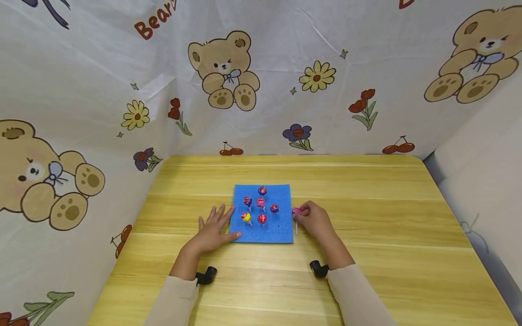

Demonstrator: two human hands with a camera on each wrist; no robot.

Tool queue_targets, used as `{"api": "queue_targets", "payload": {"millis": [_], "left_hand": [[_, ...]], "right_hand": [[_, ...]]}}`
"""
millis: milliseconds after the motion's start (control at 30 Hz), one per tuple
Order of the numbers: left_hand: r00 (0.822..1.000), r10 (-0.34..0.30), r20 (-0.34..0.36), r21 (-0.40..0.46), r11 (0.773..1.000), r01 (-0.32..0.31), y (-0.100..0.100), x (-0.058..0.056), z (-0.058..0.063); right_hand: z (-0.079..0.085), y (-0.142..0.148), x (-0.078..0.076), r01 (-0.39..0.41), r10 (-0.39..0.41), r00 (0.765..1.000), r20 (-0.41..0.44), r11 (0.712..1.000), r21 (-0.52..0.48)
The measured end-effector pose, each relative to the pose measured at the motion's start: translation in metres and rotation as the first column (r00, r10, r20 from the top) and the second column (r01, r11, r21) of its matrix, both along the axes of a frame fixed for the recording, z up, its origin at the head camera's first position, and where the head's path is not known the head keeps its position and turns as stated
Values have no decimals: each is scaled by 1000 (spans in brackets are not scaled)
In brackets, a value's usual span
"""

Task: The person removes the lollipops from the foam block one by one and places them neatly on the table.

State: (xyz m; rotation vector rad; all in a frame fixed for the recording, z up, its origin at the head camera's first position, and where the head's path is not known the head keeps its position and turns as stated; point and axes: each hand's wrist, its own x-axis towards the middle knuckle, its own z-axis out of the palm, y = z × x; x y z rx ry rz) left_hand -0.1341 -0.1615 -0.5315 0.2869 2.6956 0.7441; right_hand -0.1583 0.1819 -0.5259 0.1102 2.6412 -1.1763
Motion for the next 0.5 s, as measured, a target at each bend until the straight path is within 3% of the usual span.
{"api": "queue_targets", "payload": {"millis": [233, 500], "left_hand": [[1000, -3, -3, 0, 1000, 3, 1, 0, 1], [1000, 0, -10, 14, 1000, 0, 0, 2, 2]], "right_hand": [[5, 3, 3, 10, -11, 1000, -6, 999, -44], [10, 6, 13, 35, -54, 985, -163, 992, -119]]}}
